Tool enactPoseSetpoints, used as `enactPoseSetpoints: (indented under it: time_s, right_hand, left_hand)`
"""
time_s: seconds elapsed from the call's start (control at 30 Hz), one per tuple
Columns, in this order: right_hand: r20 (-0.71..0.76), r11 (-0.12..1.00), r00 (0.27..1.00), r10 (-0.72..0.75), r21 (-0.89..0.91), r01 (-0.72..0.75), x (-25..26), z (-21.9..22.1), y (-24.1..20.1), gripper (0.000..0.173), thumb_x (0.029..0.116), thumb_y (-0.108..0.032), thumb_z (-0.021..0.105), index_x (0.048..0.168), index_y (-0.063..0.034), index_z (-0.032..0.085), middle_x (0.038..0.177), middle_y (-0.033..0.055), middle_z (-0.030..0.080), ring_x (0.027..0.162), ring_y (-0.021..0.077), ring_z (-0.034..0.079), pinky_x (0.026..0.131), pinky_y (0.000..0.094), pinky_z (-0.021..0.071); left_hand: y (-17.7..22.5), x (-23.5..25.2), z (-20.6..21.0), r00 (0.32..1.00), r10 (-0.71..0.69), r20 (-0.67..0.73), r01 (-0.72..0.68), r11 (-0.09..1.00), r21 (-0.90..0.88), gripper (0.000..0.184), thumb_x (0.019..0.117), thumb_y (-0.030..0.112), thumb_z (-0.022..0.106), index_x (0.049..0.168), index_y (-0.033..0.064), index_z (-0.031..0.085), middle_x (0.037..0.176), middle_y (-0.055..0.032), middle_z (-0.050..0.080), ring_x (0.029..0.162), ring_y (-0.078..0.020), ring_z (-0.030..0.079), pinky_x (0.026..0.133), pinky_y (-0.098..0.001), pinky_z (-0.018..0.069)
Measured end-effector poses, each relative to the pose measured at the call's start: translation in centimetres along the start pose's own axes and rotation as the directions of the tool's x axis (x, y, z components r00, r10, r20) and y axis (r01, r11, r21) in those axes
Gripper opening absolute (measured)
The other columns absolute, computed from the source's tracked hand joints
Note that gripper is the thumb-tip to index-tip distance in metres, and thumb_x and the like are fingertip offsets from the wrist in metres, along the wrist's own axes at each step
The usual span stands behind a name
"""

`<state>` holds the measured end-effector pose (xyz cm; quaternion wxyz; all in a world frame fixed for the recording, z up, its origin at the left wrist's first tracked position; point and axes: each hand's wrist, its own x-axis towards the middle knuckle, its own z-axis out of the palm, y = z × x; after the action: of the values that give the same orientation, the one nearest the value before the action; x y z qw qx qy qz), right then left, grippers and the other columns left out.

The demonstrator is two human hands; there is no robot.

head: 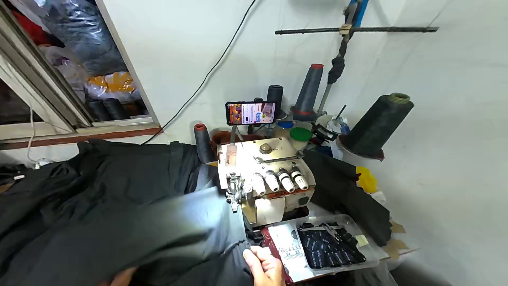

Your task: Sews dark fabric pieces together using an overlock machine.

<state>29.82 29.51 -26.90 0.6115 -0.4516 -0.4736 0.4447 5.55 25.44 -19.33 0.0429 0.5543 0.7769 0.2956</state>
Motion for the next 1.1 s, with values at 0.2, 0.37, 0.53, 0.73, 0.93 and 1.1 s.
enactPoseSetpoints:
  time_s: [0.2, 0.37, 0.53, 0.73, 0.93, 1.1]
  right_hand:
    - [-0.072, 0.998, 0.996, 0.052, 0.034, -0.050, 3.2, 2.3, 0.2, 0.022, 0.0980, -0.004, 0.059, 0.082, -0.0012, 0.074, 0.068, -0.0013, 0.066, 0.064, -0.0017, 0.060, 0.063, 0.0184, 0.0504]
    - [-0.042, 0.997, 0.998, 0.048, 0.057, -0.046, 3.3, 2.3, 0.3, 0.023, 0.0983, -0.003, 0.058, 0.082, -0.0015, 0.074, 0.069, -0.0009, 0.067, 0.064, -0.0009, 0.061, 0.064, 0.0184, 0.0515]
    - [0.010, 0.936, 0.971, 0.239, 0.266, -0.233, 4.0, 1.6, -1.2, 0.023, 0.0997, -0.002, 0.057, 0.082, 0.0004, 0.072, 0.072, 0.0035, 0.068, 0.068, 0.0063, 0.064, 0.066, 0.0241, 0.0548]
    - [0.017, 0.880, 0.939, 0.343, 0.344, -0.328, 4.7, 0.2, -1.8, 0.031, 0.1089, -0.010, 0.043, 0.093, 0.0029, 0.067, 0.070, 0.0053, 0.063, 0.056, 0.0087, 0.057, 0.050, 0.0219, 0.0485]
    - [0.026, 0.981, 0.991, 0.133, 0.138, -0.135, 5.4, 0.4, -0.4, 0.005, 0.0919, -0.006, 0.068, 0.092, -0.0006, 0.066, 0.065, -0.0005, 0.060, 0.053, 0.0053, 0.054, 0.050, 0.0214, 0.0449]
    - [-0.237, 0.980, 0.970, 0.058, 0.200, -0.009, 5.6, -0.6, -0.5, 0.013, 0.1048, -0.005, 0.046, 0.112, 0.0052, 0.052, 0.083, 0.0095, 0.067, 0.063, 0.0133, 0.067, 0.057, 0.0272, 0.0588]
  left_hand:
    - [0.3, 11.8, 3.8, 0.947, 0.268, 0.176, -0.248, 0.960, -0.129, 0.050, 0.0956, 0.031, 0.071, 0.124, -0.0096, 0.064, 0.119, -0.0321, 0.066, 0.117, -0.0473, 0.062, 0.102, -0.0669, 0.0440]
    - [-1.7, 9.3, 7.8, 0.987, 0.158, 0.042, -0.126, 0.898, -0.421, 0.071, 0.0917, 0.043, 0.065, 0.143, -0.0033, 0.051, 0.142, -0.0289, 0.054, 0.129, -0.0431, 0.055, 0.102, -0.0591, 0.0472]
    - [-0.3, 2.4, 8.4, 0.949, -0.260, 0.175, 0.299, 0.578, -0.759, 0.067, 0.1002, 0.029, 0.059, 0.155, 0.0033, 0.029, 0.146, -0.0234, 0.045, 0.123, -0.0312, 0.056, 0.090, -0.0508, 0.0545]
    - [0.9, -1.2, 7.9, 0.809, -0.271, 0.522, 0.534, -0.035, -0.845, 0.023, 0.1097, 0.019, 0.042, 0.126, 0.0086, 0.054, 0.111, -0.0042, 0.070, 0.103, -0.0111, 0.069, 0.091, -0.0333, 0.0584]
    - [-0.5, -2.8, 7.1, 0.811, -0.188, 0.554, 0.556, -0.045, -0.830, 0.017, 0.1038, 0.004, 0.044, 0.116, 0.0101, 0.054, 0.095, -0.0046, 0.075, 0.089, -0.0164, 0.075, 0.081, -0.0409, 0.0636]
    - [-2.7, -3.8, 4.9, 0.909, -0.019, 0.416, 0.415, -0.054, -0.908, 0.029, 0.0989, -0.002, 0.045, 0.119, 0.0167, 0.056, 0.101, 0.0012, 0.077, 0.094, -0.0105, 0.074, 0.085, -0.0334, 0.0627]
